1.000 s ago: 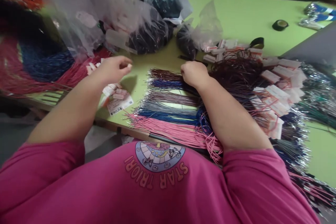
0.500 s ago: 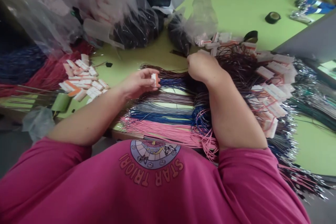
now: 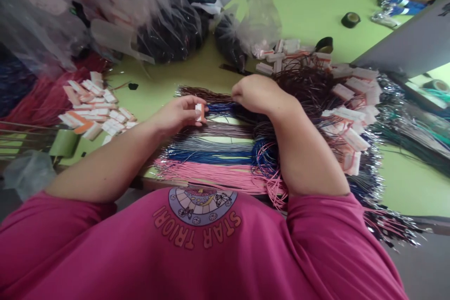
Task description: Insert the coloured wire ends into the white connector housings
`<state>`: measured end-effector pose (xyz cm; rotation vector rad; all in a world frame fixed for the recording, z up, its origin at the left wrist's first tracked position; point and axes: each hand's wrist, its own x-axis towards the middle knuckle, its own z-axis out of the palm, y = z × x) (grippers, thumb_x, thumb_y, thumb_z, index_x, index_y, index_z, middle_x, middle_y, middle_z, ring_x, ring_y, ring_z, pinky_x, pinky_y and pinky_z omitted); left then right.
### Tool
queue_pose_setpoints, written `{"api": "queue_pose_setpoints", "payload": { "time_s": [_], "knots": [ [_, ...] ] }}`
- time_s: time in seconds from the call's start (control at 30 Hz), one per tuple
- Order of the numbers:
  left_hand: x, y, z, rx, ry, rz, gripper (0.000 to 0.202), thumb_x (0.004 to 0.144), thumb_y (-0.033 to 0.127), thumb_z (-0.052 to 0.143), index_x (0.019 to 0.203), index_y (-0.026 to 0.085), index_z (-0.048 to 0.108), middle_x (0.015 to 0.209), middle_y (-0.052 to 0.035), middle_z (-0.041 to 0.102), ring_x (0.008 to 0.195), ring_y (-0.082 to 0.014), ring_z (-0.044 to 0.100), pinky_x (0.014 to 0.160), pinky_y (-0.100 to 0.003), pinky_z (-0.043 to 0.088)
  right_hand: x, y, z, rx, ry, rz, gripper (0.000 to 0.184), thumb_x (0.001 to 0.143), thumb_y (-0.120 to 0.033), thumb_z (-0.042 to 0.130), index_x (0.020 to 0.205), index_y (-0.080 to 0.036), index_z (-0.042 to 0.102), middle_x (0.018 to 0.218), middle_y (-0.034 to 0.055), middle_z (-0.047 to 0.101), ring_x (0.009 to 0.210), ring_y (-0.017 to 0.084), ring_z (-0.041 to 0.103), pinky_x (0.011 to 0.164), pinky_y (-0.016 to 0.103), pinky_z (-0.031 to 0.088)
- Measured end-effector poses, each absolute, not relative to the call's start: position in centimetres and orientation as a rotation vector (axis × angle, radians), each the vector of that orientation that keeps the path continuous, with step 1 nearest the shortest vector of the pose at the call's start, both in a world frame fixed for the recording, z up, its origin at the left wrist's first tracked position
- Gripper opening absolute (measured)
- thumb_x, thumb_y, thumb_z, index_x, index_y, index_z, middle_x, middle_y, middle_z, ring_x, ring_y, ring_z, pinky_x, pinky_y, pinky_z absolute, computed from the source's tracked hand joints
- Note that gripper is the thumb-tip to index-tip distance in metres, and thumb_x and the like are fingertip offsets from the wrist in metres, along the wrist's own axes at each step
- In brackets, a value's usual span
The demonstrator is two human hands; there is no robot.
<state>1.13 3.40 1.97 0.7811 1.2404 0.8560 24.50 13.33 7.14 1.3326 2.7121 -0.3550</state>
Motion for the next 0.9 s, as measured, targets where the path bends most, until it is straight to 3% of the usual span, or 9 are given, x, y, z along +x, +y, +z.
{"api": "queue_pose_setpoints", "payload": {
  "time_s": [0.17, 0.3, 0.43, 0.6, 0.77, 0.9],
  "knots": [
    [1.1, 3.1, 1.6, 0.895, 1.224, 0.801, 0.027, 0.080, 0.001, 0.070, 0.103, 0.015, 0.063, 0.089, -0.0027, 0.070, 0.067, -0.0105, 0.069, 0.063, -0.026, 0.056, 25.8, 14.1, 8.2, 1.711, 2.793, -0.195, 0.029, 0.099, -0.022, 0.054, 0.100, -0.010, 0.080, 0.099, 0.0178, 0.079, 0.091, 0.026, 0.069, 0.081, 0.039, 0.045],
    [0.8, 3.1, 1.8, 0.908, 1.216, 0.892, 0.029, 0.080, 0.003, 0.071, 0.104, 0.016, 0.062, 0.097, -0.0032, 0.070, 0.071, -0.0104, 0.069, 0.066, -0.027, 0.057, 26.0, 13.7, 9.2, 1.632, 2.892, -0.508, 0.020, 0.093, -0.020, 0.061, 0.087, -0.013, 0.078, 0.084, 0.0123, 0.076, 0.080, 0.021, 0.066, 0.076, 0.035, 0.045],
    [0.3, 3.0, 2.4, 0.896, 1.077, 0.941, 0.035, 0.077, 0.008, 0.077, 0.107, 0.016, 0.062, 0.089, -0.0004, 0.069, 0.071, -0.0106, 0.069, 0.066, -0.026, 0.057, 24.3, 11.3, 9.0, 1.253, 3.088, -0.942, 0.017, 0.087, -0.024, 0.068, 0.097, -0.018, 0.079, 0.086, 0.0042, 0.078, 0.076, 0.017, 0.064, 0.074, 0.031, 0.047],
    [0.1, 2.8, 2.5, 0.890, 0.878, 0.903, 0.042, 0.068, 0.016, 0.090, 0.102, 0.015, 0.065, 0.082, 0.0006, 0.070, 0.069, -0.0098, 0.066, 0.064, -0.024, 0.057, 21.7, 9.1, 6.2, 0.743, 3.267, -1.007, 0.023, 0.093, -0.026, 0.058, 0.101, -0.019, 0.079, 0.095, 0.0048, 0.078, 0.086, 0.018, 0.066, 0.081, 0.030, 0.045],
    [0.0, 2.8, 2.5, 0.837, 0.864, 0.977, 0.044, 0.070, 0.018, 0.090, 0.107, 0.017, 0.066, 0.085, 0.0014, 0.071, 0.067, -0.0089, 0.064, 0.063, -0.024, 0.056, 21.3, 9.2, 4.8, 1.104, 3.293, -0.908, 0.025, 0.092, -0.023, 0.054, 0.092, -0.018, 0.078, 0.085, 0.0046, 0.074, 0.080, 0.018, 0.062, 0.077, 0.031, 0.042],
    [0.2, 2.8, 2.9, 0.797, 0.915, 1.010, 0.039, 0.073, 0.015, 0.086, 0.106, 0.018, 0.067, 0.087, -0.0005, 0.072, 0.069, -0.0103, 0.064, 0.063, -0.024, 0.055, 21.3, 9.0, 5.4, 1.265, 3.160, -0.770, 0.029, 0.093, -0.025, 0.052, 0.100, -0.021, 0.080, 0.090, 0.0051, 0.077, 0.085, 0.020, 0.065, 0.079, 0.031, 0.041]
  ]
}}
